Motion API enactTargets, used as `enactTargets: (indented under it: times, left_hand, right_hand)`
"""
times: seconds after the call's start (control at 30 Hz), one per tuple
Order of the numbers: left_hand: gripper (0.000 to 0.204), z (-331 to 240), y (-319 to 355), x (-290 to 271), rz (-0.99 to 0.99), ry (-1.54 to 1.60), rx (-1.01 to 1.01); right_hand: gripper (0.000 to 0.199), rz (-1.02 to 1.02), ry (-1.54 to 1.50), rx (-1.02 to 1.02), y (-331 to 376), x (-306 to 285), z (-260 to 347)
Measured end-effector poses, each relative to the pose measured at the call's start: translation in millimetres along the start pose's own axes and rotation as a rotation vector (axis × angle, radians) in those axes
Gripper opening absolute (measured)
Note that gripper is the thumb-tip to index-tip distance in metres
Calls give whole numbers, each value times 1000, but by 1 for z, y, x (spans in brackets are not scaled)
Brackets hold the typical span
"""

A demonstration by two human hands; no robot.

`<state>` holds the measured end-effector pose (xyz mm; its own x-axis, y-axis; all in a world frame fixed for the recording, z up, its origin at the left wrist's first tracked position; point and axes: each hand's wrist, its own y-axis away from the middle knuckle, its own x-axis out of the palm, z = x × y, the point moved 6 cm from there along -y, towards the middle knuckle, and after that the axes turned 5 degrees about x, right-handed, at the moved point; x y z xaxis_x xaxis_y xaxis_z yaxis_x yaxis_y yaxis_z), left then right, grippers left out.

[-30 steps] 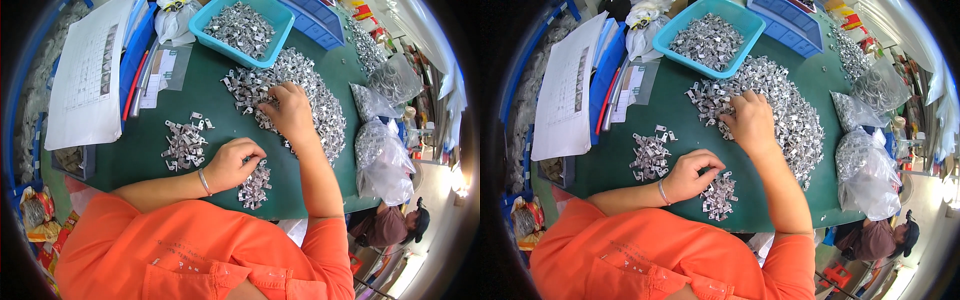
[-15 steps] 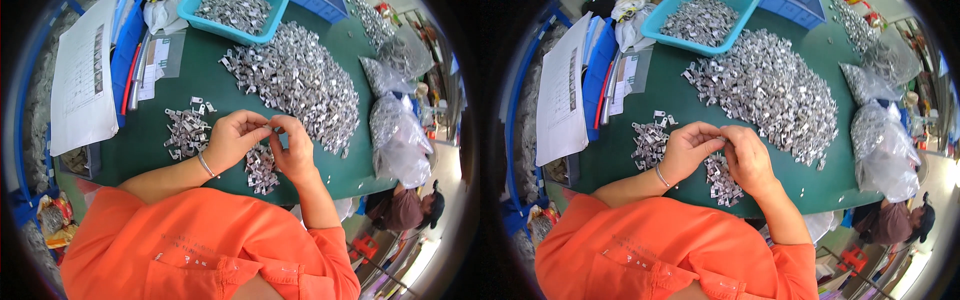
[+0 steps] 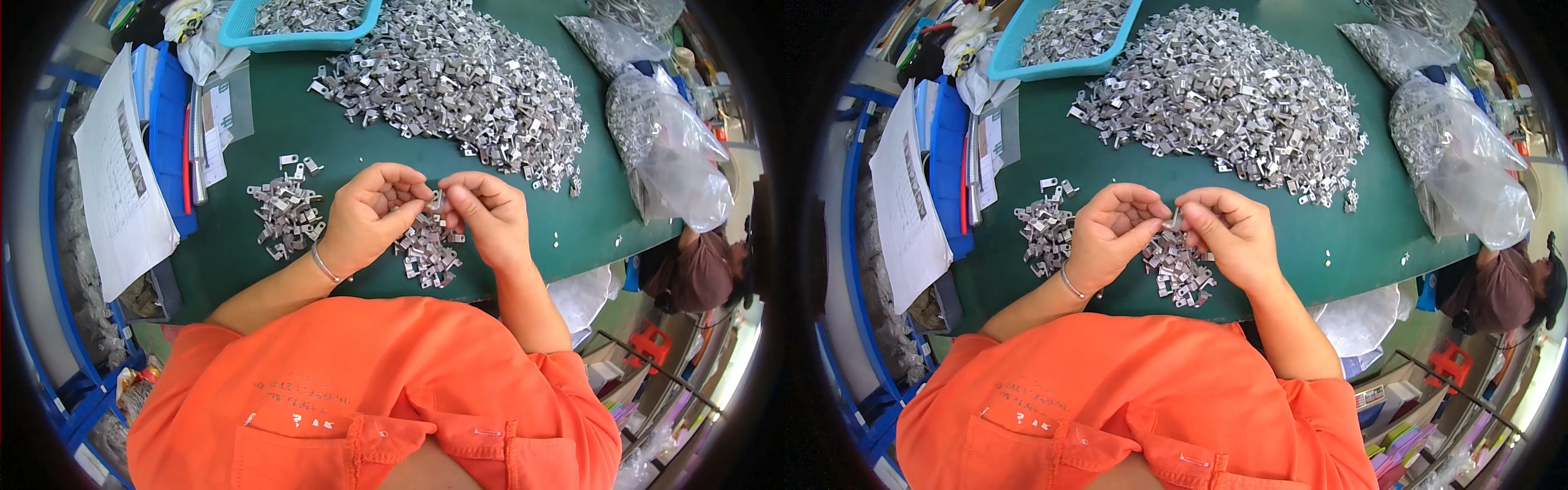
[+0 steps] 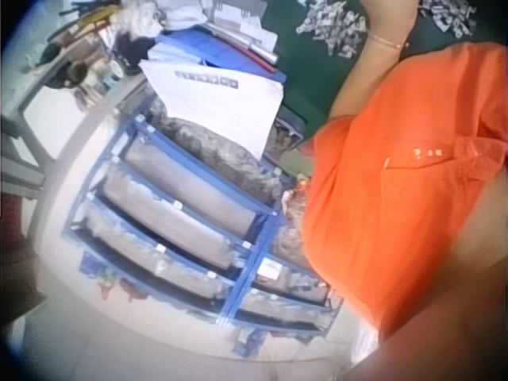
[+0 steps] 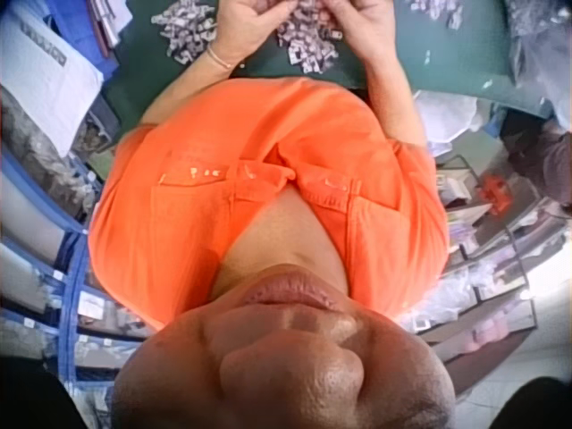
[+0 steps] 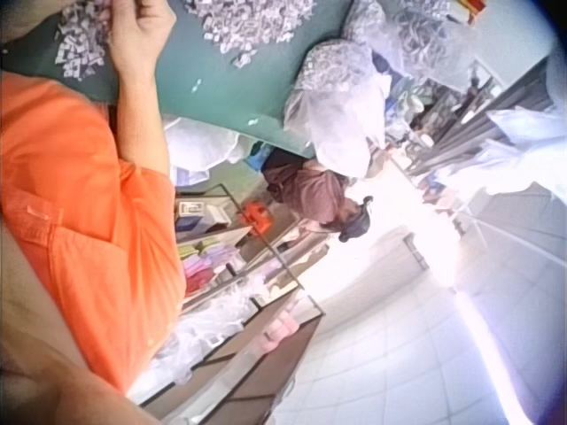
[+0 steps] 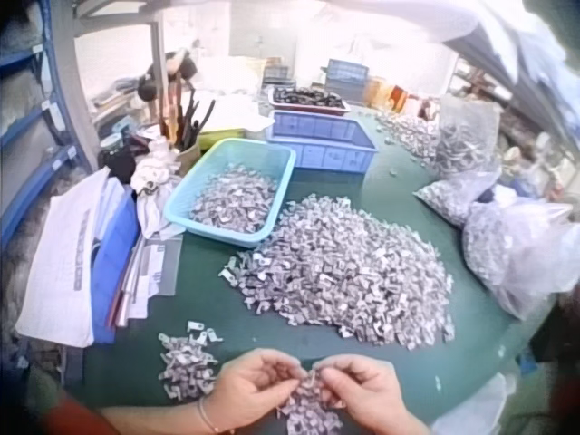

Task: The person sits at a green workbench and sorts small silver metal hardware pieces by hand. They pick up individual pieces from a large pile, inspect them, and place them into smaller, organized piles on the table. The person occasionally gathers a small batch of sorted pieces and moves them to a different area of the table.

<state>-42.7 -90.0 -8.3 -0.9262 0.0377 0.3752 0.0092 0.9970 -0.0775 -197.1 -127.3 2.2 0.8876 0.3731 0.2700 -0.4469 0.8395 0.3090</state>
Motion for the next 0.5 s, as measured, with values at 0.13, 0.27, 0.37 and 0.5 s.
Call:
enactTargets:
  times: [0.13,0.27,0.37,0.5]
  left_hand:
    - [17,2,2,3,60,-56,19]
    - [16,5,4,5,101,-125,54]
    - [15,-2,2,1,33,-175,116]
    - [21,-8,-2,-5,26,-644,203]
  right_hand:
    - [6,-18,228,-176,11,7,7]
    - [9,-147,515,-300,21,-2,8]
    - [12,-266,816,-478,32,-10,16]
    - [16,-160,984,-636,41,-5,11]
